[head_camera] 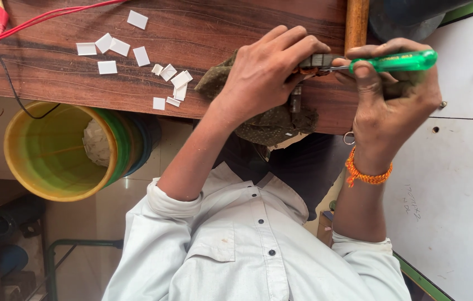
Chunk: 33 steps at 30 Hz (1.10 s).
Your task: The person uses a screwdriver to adjust copper windings on a motor stator and places small white insulating pieces into the slots. They cut the pieces with scissors and continue inserting them into the stator while holding it steady.
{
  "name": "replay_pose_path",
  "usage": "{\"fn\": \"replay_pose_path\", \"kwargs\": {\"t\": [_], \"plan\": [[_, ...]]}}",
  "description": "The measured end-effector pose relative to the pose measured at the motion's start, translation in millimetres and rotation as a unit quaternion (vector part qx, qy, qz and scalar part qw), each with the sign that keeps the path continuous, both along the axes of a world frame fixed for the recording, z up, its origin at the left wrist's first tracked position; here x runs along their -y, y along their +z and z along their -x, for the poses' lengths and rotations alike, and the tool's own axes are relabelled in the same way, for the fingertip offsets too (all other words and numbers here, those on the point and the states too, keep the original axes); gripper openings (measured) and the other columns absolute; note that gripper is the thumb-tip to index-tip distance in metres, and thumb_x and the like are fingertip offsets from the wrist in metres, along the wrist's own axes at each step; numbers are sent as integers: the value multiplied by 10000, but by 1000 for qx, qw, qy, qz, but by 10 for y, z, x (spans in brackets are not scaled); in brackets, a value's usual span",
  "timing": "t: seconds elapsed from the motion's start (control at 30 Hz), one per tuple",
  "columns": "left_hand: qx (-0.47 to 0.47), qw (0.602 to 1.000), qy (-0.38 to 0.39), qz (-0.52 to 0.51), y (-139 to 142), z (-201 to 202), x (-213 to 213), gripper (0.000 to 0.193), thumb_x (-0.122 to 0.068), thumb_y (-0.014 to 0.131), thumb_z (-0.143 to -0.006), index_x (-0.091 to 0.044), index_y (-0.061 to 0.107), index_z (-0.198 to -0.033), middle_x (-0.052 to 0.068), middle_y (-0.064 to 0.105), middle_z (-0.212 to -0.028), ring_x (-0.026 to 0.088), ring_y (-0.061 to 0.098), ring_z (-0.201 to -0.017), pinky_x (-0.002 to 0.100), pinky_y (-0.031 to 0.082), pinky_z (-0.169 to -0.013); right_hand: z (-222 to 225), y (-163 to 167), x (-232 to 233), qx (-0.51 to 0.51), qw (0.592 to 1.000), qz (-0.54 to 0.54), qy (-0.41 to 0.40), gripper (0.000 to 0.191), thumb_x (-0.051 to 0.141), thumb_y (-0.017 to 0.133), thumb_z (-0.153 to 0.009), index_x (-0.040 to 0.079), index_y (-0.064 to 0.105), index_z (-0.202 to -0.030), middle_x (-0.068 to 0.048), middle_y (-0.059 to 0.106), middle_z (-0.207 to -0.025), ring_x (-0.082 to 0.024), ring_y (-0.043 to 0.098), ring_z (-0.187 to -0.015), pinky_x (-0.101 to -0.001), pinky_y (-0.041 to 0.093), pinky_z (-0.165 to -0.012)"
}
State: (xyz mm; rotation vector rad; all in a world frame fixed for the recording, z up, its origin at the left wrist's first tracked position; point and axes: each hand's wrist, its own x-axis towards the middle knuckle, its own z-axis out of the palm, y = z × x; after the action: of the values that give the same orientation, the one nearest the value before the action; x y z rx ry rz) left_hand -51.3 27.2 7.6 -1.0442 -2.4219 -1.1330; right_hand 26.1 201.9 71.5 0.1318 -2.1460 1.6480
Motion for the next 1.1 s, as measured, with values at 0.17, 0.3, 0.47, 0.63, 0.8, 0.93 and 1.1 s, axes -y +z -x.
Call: {"fn": "replay_pose_path", "kwargs": {"t": [0.17, 0.3, 0.47, 0.63, 0.8, 0.93, 1.1], "plan": [[-3, 1000, -4, 3, 33, 2, -67, 415, -77, 804, -859, -145, 612, -1220, -37, 598, -1078, 181, 636, -1014, 337, 582, -687, -4, 34, 24, 18, 999, 25, -18, 243, 7, 724, -1168, -74, 515, -1259, -229, 707, -1111, -268, 787, -996, -338, 668, -843], [-1, 1000, 1, 7, 21, 26, -105, 410, -100, 813, -841, -132, 617, -1200, -33, 599, -1057, 178, 642, -1006, 346, 572, -634, 0, 34, 29, 6, 1000, -8, -18, 210, -4, 704, -1179, -81, 513, -1224, -231, 698, -1119, -273, 787, -1009, -318, 661, -767], [6, 1000, 6, 3, -8, 25, -115, 412, -92, 810, -852, -133, 619, -1215, -43, 601, -1056, 161, 644, -1007, 313, 579, -621, -72, -72, 112, -21, 999, -24, -43, 211, 14, 701, -1175, -65, 513, -1229, -223, 706, -1107, -279, 791, -1016, -300, 648, -689], [4, 1000, 9, 14, -26, 28, -136, 416, -91, 816, -837, -125, 622, -1203, -30, 600, -1058, 167, 638, -1000, 313, 573, -604, -89, -153, 135, -33, 997, 0, -70, 236, 53, 704, -1152, -49, 515, -1247, -218, 723, -1096, -275, 797, -987, -279, 622, -613], [2, 1000, 9, 17, -31, 34, -165, 456, -51, 810, -783, -118, 622, -1194, -23, 601, -1080, 187, 620, -1011, 313, 585, -627, -147, -218, 170, -30, 995, 23, -93, 233, 77, 699, -1152, -39, 514, -1234, -214, 721, -1100, -274, 803, -982, -271, 616, -599], [2, 1000, 6, 16, -21, 24, -173, 456, -16, 797, -771, -126, 622, -1178, -22, 597, -1069, 201, 615, -1022, 328, 587, -674, -182, -215, 154, -43, 995, 21, -92, 244, 90, 704, -1166, -41, 517, -1254, -225, 720, -1111, -288, 799, -993, -297, 638, -647], [-24, 1000, -2, -2, -12, -7, -197, 386, -59, 801, -808, -129, 614, -1139, -8, 598, -1092, 215, 607, -1024, 362, 560, -725, -179, -71, -38, -99, 994, 20, -49, 303, 156, 709, -1139, -22, 504, -1274, -223, 719, -1078, -295, 804, -936, -334, 652, -689]]}}
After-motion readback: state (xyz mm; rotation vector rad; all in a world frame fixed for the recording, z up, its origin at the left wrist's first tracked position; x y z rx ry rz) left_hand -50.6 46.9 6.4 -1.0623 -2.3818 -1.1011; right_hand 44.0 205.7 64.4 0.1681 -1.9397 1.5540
